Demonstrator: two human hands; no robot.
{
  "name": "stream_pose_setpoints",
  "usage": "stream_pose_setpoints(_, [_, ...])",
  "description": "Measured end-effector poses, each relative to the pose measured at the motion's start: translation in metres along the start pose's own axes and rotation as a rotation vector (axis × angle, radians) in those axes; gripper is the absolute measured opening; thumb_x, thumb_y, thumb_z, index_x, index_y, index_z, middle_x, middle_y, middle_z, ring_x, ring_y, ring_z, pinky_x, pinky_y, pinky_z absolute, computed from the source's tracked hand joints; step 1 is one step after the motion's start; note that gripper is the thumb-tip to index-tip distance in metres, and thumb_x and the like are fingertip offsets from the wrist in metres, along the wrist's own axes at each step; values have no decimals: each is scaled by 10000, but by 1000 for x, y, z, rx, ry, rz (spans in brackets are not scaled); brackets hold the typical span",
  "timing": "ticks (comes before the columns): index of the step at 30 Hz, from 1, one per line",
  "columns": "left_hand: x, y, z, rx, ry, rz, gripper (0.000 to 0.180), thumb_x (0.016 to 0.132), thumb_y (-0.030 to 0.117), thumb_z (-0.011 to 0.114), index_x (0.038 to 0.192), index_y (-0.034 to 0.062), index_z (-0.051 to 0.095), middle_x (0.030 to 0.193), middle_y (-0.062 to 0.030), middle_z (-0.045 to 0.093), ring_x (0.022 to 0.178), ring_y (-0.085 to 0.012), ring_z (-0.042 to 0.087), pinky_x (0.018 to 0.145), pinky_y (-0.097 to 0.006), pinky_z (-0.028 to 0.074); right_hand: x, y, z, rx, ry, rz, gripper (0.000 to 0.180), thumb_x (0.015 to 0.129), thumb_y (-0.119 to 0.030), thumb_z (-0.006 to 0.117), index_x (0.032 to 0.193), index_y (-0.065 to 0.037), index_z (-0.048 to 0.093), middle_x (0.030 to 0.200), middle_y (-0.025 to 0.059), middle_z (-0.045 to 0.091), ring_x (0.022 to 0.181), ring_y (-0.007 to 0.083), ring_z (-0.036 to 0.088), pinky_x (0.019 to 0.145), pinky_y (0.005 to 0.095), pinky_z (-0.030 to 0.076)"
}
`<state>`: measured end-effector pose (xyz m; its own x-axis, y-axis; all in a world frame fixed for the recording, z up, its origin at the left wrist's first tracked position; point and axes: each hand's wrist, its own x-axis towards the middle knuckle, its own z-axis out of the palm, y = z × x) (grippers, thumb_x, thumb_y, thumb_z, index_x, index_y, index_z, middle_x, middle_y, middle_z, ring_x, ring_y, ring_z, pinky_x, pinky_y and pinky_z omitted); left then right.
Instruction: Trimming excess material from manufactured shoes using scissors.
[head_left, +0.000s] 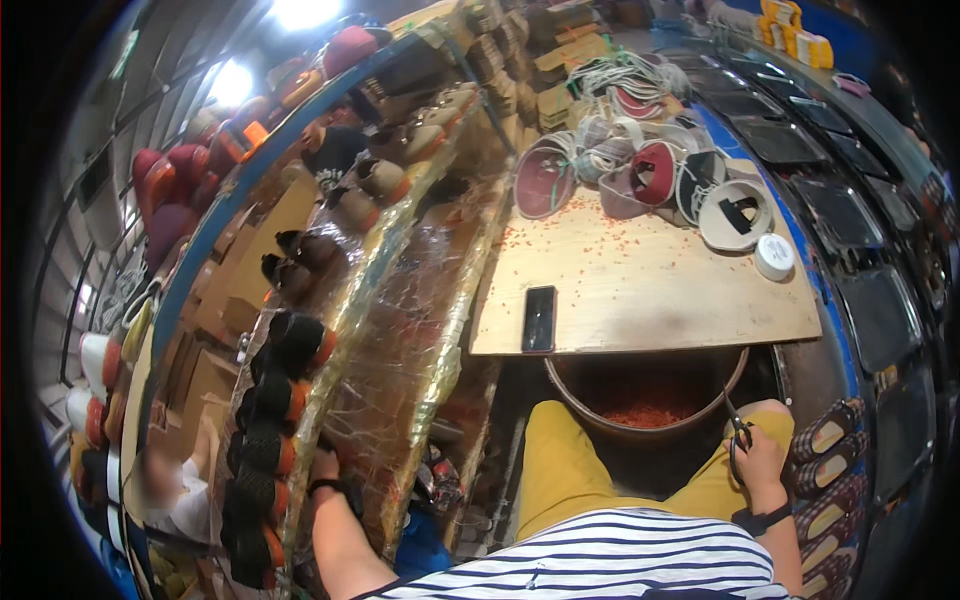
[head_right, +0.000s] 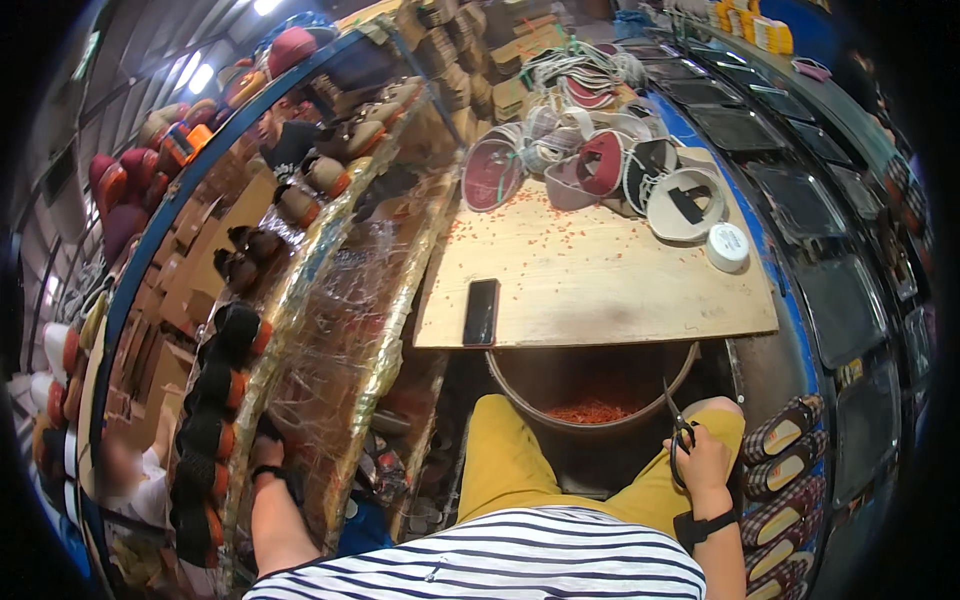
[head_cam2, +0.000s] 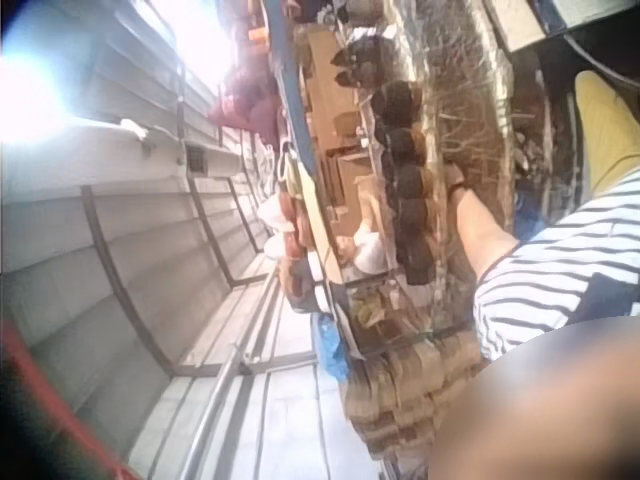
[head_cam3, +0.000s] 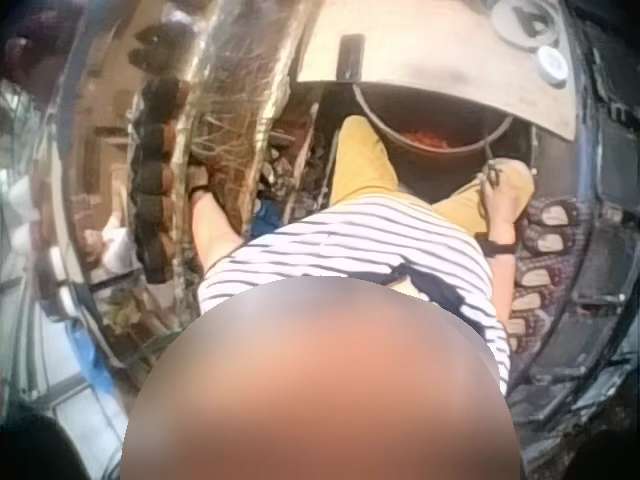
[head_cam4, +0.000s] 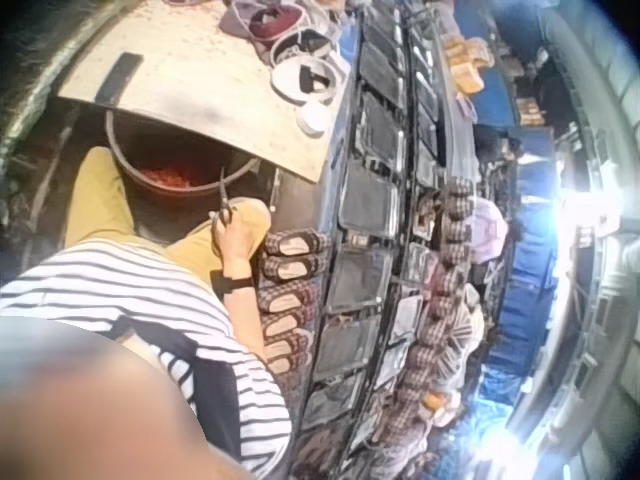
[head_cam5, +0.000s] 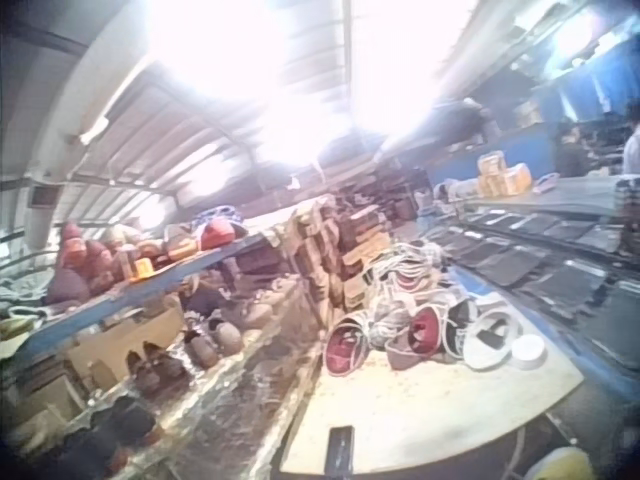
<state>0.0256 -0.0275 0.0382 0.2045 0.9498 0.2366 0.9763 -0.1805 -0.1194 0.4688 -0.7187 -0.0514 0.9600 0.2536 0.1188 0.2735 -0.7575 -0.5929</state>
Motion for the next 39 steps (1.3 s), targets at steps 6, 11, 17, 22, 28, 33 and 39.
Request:
stream_pose_setpoints(6, [-23, 147, -18, -139, 22, 95, 268, 832, 223, 672, 980, 0, 670, 1019, -196, 667, 1030, -381, 606, 882, -450, 484, -7, 13, -5, -116, -9, 78, 422, 678, -418, 805, 697, -71, 565, 607, 106, 600, 586, 323, 609, 556, 420, 470])
stream_pose_setpoints(11, [-85, 292, -11, -433, 153, 772, 149, 756, 111, 661, 888, 41, 666, 944, -151, 650, 890, -367, 603, 802, -467, 455, -6, 8, -9, -148, -71, 67, 469, 728, -542, 724, 757, -87, 610, 657, 114, 630, 620, 342, 633, 585, 439, 497])
stream_pose_setpoints(17, [-220, 449, 5, -703, 72, 1224, 86, 763, 64, 623, 844, 56, 652, 870, -138, 642, 851, -352, 585, 774, -469, 430, -19, -3, -46, -156, 38, 114, 407, 753, -494, 712, 803, -99, 626, 668, 143, 641, 642, 338, 646, 613, 442, 506])
stream_pose_setpoints(22, [-304, 508, 46, -759, -186, 1398, 156, 881, 182, 576, 851, 60, 668, 882, -160, 631, 886, -349, 583, 755, -467, 468, -36, 42, -98, -107, 168, 244, 189, 739, -101, 667, 906, -73, 581, 802, 167, 652, 780, 372, 637, 672, 456, 493])
stream_pose_setpoints(28, [-307, 508, 69, -428, -323, 1390, 336, 927, 301, 508, 752, 53, 654, 774, -172, 663, 739, -376, 644, 676, -488, 505, -91, 129, -184, -422, 374, 458, 198, 648, 31, 644, 817, -36, 566, 799, 155, 630, 806, 376, 624, 679, 455, 487])
stream_pose_setpoints(33, [-311, 510, 62, -391, -318, 1387, 331, 927, 290, 509, 742, 56, 653, 753, -177, 658, 722, -382, 638, 660, -494, 499, -175, 213, -228, -600, 493, 916, 269, 753, 8, 583, 1015, -46, 612, 953, 206, 667, 915, 402, 632, 789, 475, 505])
stream_pose_setpoints(39, [-308, 512, 68, -369, -291, 1369, 368, 928, 290, 510, 674, 68, 657, 708, -166, 656, 706, -380, 638, 653, -489, 499, -239, 241, -231, -498, 379, 1293, 296, 795, -34, 587, 1086, -44, 640, 1070, 227, 649, 1017, 386, 618, 858, 459, 502])
